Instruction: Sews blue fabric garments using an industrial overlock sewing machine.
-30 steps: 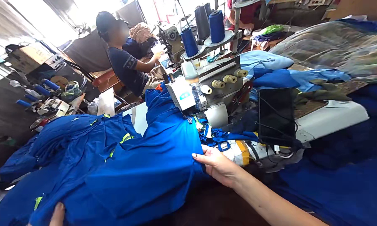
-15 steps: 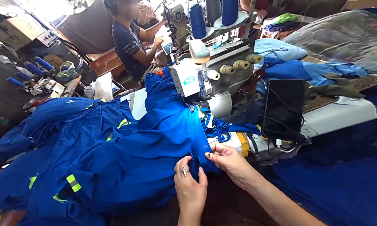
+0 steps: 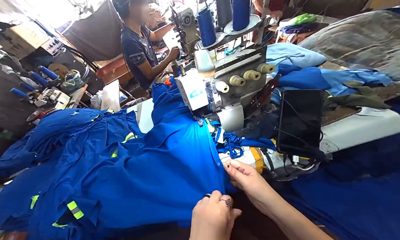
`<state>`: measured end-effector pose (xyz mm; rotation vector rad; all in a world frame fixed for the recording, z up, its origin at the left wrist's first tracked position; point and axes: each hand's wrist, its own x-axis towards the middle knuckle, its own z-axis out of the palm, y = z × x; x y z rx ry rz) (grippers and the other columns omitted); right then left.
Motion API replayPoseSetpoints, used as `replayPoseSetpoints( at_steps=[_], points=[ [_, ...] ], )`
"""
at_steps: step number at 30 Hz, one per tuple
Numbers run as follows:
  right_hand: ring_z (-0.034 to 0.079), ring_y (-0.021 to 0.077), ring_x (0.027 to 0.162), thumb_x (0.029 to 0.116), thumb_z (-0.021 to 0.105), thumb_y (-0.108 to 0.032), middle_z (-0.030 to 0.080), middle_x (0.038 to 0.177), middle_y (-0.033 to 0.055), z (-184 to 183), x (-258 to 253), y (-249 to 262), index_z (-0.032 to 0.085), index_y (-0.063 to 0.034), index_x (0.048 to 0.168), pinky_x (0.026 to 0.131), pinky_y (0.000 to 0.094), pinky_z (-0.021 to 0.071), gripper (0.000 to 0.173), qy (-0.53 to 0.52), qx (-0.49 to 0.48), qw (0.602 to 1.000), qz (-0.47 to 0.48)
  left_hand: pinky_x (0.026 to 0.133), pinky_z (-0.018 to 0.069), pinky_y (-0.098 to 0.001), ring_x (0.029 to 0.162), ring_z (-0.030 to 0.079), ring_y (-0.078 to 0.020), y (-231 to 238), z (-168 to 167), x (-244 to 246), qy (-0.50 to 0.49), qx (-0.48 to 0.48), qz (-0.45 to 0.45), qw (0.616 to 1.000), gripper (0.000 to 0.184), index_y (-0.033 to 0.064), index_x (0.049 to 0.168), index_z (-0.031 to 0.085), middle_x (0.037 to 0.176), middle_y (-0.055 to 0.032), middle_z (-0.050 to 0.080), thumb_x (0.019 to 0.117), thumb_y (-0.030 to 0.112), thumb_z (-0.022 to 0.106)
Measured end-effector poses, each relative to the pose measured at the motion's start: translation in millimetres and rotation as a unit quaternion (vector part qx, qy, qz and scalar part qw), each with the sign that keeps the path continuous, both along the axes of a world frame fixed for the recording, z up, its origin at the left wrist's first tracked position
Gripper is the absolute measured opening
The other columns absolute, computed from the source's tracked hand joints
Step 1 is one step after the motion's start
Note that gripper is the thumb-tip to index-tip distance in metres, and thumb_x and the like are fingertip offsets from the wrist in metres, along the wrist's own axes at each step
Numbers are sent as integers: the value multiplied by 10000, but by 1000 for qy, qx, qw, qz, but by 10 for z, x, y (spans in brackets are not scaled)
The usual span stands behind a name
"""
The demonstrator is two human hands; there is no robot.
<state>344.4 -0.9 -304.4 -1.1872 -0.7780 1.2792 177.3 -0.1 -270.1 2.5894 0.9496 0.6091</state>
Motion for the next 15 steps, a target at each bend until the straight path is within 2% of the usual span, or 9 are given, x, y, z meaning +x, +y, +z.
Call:
replayPoseSetpoints(
  at_steps=[2,5,7,10,12,15],
  points=[
    [595,2,770,1053,509,-297,629,865,-75,15,25,26,646,-121,1044,694,197,496,223,-30,-7,999,24,643,609,-387,735,725,-203,102,-9,13,-9,22,-1,1000,174,76,915,762,803,-54,722,895,247,735],
    [661,11,888,953,681,-266,697,982,-34,7,-1,39,642,-57,1167,821,208,555,302,-90,0,995,51,745,599,-389,852,719,-206,326,165,66,-72,76,43,994,146,88,931,768,881,-52,737,947,202,680],
    [683,50,996,898,733,-325,716,1081,8,-38,-53,74,633,-57,1220,905,257,566,430,-139,-9,989,58,830,600,-378,963,720,-200,536,262,119,-95,129,79,984,131,93,948,778,976,-46,753,950,166,669],
    [665,125,1136,904,714,-407,701,1214,57,-37,-117,109,598,-83,1340,1006,355,535,555,-215,-52,974,55,1012,528,-432,1188,668,-221,838,283,208,-81,176,124,973,196,103,1094,771,1207,-41,734,973,167,631],
    [666,165,1128,912,690,-436,696,1209,76,-20,-143,126,568,-88,1380,996,406,533,596,-245,-62,967,40,1089,464,-487,1256,637,-237,995,251,243,-46,184,141,972,262,107,1198,753,1291,-39,710,1006,164,585],
    [675,178,1064,932,661,-429,702,1145,71,-8,-152,155,584,-93,1346,946,414,542,539,-273,-63,960,25,1078,463,-519,1257,635,-274,1099,224,274,-4,206,145,968,309,184,1253,748,1323,-64,693,1001,118,582]
  ],
)
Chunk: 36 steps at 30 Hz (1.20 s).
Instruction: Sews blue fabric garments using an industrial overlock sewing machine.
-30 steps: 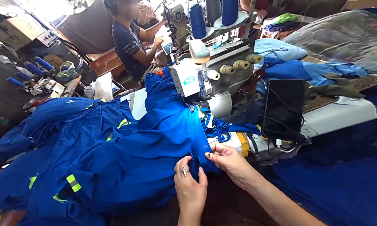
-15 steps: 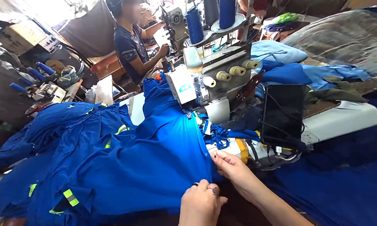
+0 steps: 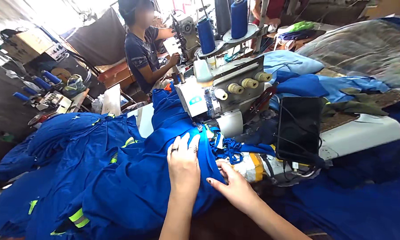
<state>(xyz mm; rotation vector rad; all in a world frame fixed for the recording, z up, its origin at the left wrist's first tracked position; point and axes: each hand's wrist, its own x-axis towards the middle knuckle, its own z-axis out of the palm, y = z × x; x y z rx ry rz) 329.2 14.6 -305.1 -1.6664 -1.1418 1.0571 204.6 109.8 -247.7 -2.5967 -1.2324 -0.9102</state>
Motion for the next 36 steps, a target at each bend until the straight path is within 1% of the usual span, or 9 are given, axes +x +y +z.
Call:
replayPoseSetpoints(
  at_steps=[2,6,12,16,19,26,31,33,36],
  points=[
    [678,183,1108,984,600,-326,717,1162,103,10,24,3,665,-57,1258,990,407,528,389,1,-4,1000,13,1073,450,-568,1278,612,-331,-12,1,-7,12,-1,-22,1000,368,252,1281,734,1342,-106,675,977,95,602],
    [641,6,868,982,547,-186,686,915,-26,-23,91,-87,710,-68,978,794,222,535,201,138,89,985,44,1085,409,-654,1345,554,-392,-52,-8,-80,46,-13,-70,996,434,346,1368,666,1455,-131,595,996,140,580],
    [673,25,886,992,536,-130,720,958,-55,29,227,-244,706,-110,1039,790,226,559,177,295,99,948,57,1121,397,-620,1374,530,-379,-65,-76,-91,37,-11,-42,998,393,259,1399,652,1451,-85,607,1030,332,539],
    [683,39,890,1015,539,-132,726,960,-31,66,204,-176,705,-88,1048,806,231,567,175,308,90,946,52,1155,369,-558,1367,553,-251,87,-77,-86,32,-26,-28,999,391,167,1381,660,1450,-6,614,1057,290,481],
    [684,66,916,1034,536,-143,719,972,6,168,210,-2,703,-51,1061,856,256,571,192,288,94,952,40,1172,323,-587,1398,518,-285,305,-6,-80,14,-79,-49,996,373,133,1369,667,1453,-23,611,1064,243,484],
    [639,71,704,1001,636,-108,699,821,32,168,189,178,706,-44,988,643,219,528,96,260,96,961,-4,1217,265,-561,1466,419,-330,627,139,-59,14,-153,-54,987,382,67,1408,609,1514,-90,545,1092,211,450],
    [713,79,856,931,694,-41,751,916,29,23,150,-243,743,-28,1024,817,252,596,106,302,53,951,40,993,518,-379,1175,620,-214,-313,-97,-128,-204,-66,3,977,237,70,1186,728,1228,-105,668,999,163,616],
    [713,67,864,925,686,-21,754,922,16,-15,105,-399,734,-39,1039,822,246,593,125,316,45,947,44,896,572,-274,1044,662,-95,-699,-222,-150,-272,-205,-23,940,310,54,1247,683,1203,-70,671,971,192,656],
    [714,64,856,916,685,-12,758,912,19,-38,24,-533,736,-33,1047,824,239,592,143,303,57,951,40,749,586,-242,836,681,-75,-905,-387,-197,-366,-455,-1,812,413,30,1300,636,1132,-59,691,901,96,725]
  ],
)
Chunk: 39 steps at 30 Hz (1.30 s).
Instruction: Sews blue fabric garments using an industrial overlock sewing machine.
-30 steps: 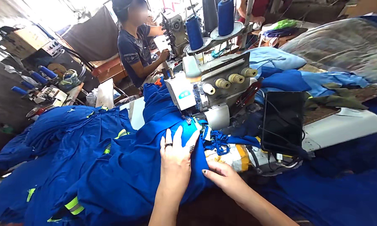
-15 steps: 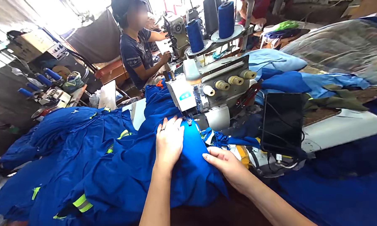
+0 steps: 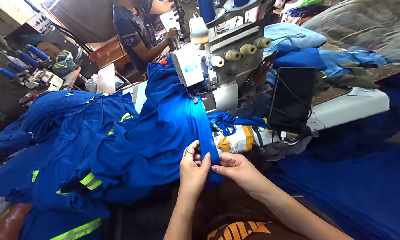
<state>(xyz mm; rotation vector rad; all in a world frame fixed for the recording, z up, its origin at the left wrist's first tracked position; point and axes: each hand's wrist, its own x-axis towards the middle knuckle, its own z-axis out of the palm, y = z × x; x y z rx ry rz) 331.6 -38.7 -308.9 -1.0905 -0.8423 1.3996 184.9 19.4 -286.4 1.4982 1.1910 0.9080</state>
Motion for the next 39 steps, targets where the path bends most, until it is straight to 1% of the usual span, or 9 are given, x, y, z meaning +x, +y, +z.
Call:
replayPoseSetpoints(
  at_steps=[3,6,11,13,16,20,24,29,39],
  points=[
    [715,79,848,923,684,-21,756,915,32,1,-22,-69,733,-38,1059,807,241,594,145,-36,22,999,-17,683,549,-247,770,657,-95,64,-98,-166,-133,-176,3,975,139,8,1068,693,917,-65,707,942,-2,636],
    [715,86,861,923,691,-28,756,938,32,33,10,-137,736,-51,1080,810,248,597,165,-64,27,997,-37,742,561,-285,807,661,-108,103,-139,-362,-170,-204,-18,964,101,23,993,681,882,-53,694,975,41,583],
    [716,94,836,929,673,-6,754,931,46,72,32,-250,729,-43,1081,779,238,598,166,-63,13,996,-57,829,607,-340,926,724,-121,-14,-58,-562,-391,-282,-32,875,255,173,1003,710,946,-16,743,969,402,603],
    [717,99,815,919,670,14,756,917,58,113,5,-269,726,-36,1075,752,234,598,173,-53,11,997,-58,901,598,-332,997,724,-124,-87,-120,-611,-416,-285,-114,856,461,171,1130,728,1037,-21,757,863,546,737],
    [718,95,819,896,705,1,758,927,50,144,-15,-311,729,-50,1084,749,228,599,197,-37,16,998,-38,879,592,-344,975,716,-159,-243,-112,-590,-348,-287,-168,877,439,76,1189,626,1061,-81,731,861,296,818],
    [711,94,761,896,707,-4,756,904,49,211,-38,-406,725,-46,1077,666,223,592,186,-23,-9,1000,-18,756,589,-251,827,676,-70,-493,127,-501,-173,-56,-46,982,165,55,943,665,899,-5,694,826,27,778],
    [741,169,729,932,655,17,753,912,94,303,-69,-491,687,-19,1097,648,301,640,173,37,-19,999,14,886,592,-263,1057,667,-118,-568,240,-567,-28,287,-24,957,192,160,895,644,1017,11,682,842,151,828],
    [746,169,734,926,652,31,755,898,85,378,-90,-543,690,-19,1095,670,307,646,181,51,4,998,25,901,588,-283,1019,710,-145,-658,192,-478,-1,346,-93,933,140,93,923,702,999,-35,759,899,-33,645],
    [736,94,819,940,671,-13,762,966,22,396,-59,-660,709,-44,1102,732,244,627,170,6,29,999,33,895,565,-253,985,691,-144,-776,110,-378,25,468,-100,877,78,84,903,651,964,-47,736,930,55,717]
  ],
)
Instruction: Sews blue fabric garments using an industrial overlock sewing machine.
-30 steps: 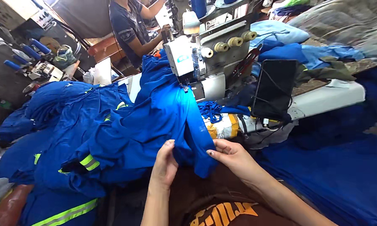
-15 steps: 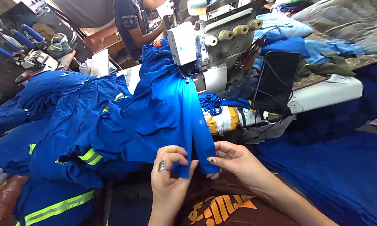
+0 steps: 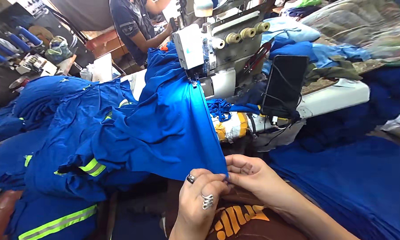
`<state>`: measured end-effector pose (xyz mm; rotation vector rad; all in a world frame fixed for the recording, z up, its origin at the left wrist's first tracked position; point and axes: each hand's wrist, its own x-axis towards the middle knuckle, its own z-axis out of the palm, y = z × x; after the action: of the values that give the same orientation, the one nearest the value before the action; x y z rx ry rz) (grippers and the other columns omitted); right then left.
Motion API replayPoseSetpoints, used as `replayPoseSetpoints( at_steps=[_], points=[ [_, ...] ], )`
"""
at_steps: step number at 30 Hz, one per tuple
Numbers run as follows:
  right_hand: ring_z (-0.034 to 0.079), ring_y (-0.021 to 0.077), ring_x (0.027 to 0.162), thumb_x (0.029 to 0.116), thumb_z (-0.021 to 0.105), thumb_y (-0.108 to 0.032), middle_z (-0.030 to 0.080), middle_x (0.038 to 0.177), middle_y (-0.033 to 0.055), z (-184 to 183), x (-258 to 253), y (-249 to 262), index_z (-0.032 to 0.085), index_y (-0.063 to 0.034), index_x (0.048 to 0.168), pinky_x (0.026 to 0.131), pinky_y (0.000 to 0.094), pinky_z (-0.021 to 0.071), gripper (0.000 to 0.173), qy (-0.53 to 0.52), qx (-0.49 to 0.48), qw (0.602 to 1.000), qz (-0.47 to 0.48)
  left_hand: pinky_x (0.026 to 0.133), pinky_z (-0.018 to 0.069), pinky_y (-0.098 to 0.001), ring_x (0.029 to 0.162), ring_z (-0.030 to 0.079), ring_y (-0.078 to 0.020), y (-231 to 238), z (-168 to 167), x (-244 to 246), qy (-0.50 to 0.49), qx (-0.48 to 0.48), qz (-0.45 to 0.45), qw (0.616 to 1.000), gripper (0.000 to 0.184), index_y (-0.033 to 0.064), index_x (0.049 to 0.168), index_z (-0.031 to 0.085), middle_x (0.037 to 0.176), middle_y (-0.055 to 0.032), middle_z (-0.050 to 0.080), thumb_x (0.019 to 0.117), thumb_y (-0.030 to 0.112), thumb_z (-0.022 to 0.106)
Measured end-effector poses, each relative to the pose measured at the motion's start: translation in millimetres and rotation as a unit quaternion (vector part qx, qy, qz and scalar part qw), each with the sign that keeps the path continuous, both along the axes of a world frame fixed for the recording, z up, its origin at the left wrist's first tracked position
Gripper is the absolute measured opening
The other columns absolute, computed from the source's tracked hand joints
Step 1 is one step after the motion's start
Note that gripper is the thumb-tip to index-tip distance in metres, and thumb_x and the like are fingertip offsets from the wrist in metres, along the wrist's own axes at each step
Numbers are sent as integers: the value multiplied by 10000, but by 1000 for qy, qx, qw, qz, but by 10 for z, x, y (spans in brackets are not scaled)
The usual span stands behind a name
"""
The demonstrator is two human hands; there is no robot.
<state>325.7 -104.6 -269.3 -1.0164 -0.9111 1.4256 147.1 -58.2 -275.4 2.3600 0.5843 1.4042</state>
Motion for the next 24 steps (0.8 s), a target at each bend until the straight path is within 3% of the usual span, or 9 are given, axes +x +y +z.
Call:
replayPoseSetpoints(
  at_steps=[3,5,8,11,13,15,18,20,24],
  points=[
    [723,89,873,966,611,-46,752,1006,13,-29,49,-6,705,-44,1127,769,251,617,186,-3,8,1000,10,922,549,-264,1007,683,-154,-15,-38,5,33,37,-2,999,68,104,916,645,990,-38,743,956,71,688],
    [714,82,833,977,562,-129,731,966,-19,-33,62,24,696,-75,1102,749,273,619,191,3,-10,1000,10,940,535,-255,1012,674,-146,13,-77,9,52,48,-2,997,82,120,908,636,986,-20,740,971,72,656],
    [694,51,781,942,694,-139,724,896,-41,-106,33,102,703,-91,1015,714,237,599,88,-15,17,1000,-14,1016,491,-268,1060,643,-142,35,-125,28,59,29,4,998,56,128,923,652,952,2,709,953,122,699],
    [704,58,771,920,705,-70,730,912,-30,-84,61,127,697,-79,1016,674,244,610,96,-30,45,998,-33,1143,373,-384,1288,516,-182,119,-131,63,77,31,97,992,352,247,1115,600,1203,27,615,875,427,786],
    [707,61,757,937,667,-20,732,937,-33,59,96,72,663,-80,1068,654,251,613,144,-28,45,998,-13,1205,274,-492,1435,399,-257,278,-146,83,98,66,137,983,503,295,1297,526,1421,-1,533,883,490,736],
    [697,52,747,947,635,21,734,958,-36,200,117,11,628,-78,1120,657,247,601,199,-14,34,999,13,1234,203,-505,1495,329,-252,400,-145,88,117,95,155,976,418,301,1365,475,1511,18,488,977,375,611],
    [696,53,810,954,616,41,728,1007,-22,210,143,19,617,-27,1179,737,263,601,236,-16,23,999,24,1233,214,-469,1436,451,-173,509,-54,46,125,107,120,979,232,226,1272,584,1395,20,637,1073,216,465],
    [693,62,802,955,606,45,728,1015,-3,89,134,91,609,-3,1219,725,264,596,268,-16,10,1000,19,1229,243,-441,1378,524,-147,588,-51,-8,149,112,100,977,234,195,1210,649,1310,8,699,1079,174,455],
    [674,69,703,959,592,40,732,1008,13,-145,113,396,603,-1,1277,615,247,583,321,-23,5,1000,-11,1203,314,-456,1350,563,-175,869,-156,-32,179,138,96,969,243,178,1192,687,1295,-17,713,1062,121,490]
  ],
)
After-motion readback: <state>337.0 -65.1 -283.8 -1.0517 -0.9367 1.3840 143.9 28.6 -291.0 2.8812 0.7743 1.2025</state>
